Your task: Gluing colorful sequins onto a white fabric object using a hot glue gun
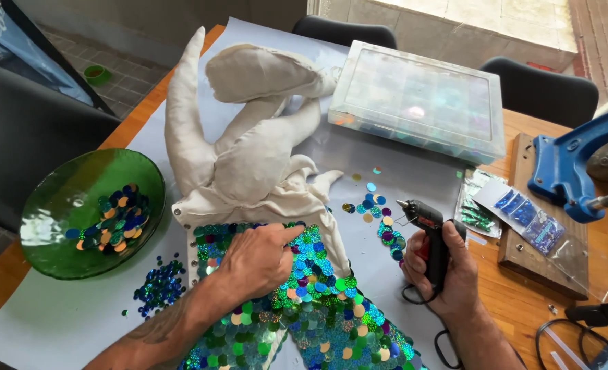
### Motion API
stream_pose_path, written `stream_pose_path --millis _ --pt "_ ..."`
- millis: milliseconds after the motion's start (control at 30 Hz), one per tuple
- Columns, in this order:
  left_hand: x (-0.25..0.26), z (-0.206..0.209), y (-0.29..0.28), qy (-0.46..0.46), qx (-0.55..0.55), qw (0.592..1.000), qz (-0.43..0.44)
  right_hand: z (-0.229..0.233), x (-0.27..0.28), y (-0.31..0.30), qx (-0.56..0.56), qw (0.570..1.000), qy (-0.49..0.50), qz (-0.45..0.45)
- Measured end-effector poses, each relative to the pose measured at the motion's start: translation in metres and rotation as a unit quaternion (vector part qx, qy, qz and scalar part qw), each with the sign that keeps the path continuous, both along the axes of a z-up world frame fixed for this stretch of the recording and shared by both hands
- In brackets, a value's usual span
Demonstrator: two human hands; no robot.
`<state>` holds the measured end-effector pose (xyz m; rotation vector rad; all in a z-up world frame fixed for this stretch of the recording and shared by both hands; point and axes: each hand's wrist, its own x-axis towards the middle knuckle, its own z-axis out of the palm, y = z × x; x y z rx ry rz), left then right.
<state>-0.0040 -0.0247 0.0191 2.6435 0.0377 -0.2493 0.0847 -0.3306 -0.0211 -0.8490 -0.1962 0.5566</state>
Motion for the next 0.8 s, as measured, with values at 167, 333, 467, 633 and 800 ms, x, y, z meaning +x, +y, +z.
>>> stream_pose_path --millis 167,333,467,633,800 --pt "0.000 0.003 0.000 0.008 -0.006 1.000 0.012 0.004 -0.001 0.002 0.011 1.000 -0.001 -0.004" --pt "0.003 0.037 -0.015 0.085 -0.009 0.996 -0.011 0.007 -0.003 -0.003 0.030 0.999 -0.009 0.006" --pt "0.024 0.048 -0.050 -0.028 -0.012 0.997 -0.072 -0.006 0.010 -0.007 0.046 0.996 -0.053 -0.047" --pt "0.083 -0.009 -0.104 -0.154 -0.045 0.969 -0.188 -0.013 0.016 -0.016 0.079 0.990 -0.076 -0.088" --pt "0.107 -0.027 -0.139 -0.127 0.080 0.952 -0.266 -0.009 0.019 -0.021 0.072 0.988 -0.064 -0.119"
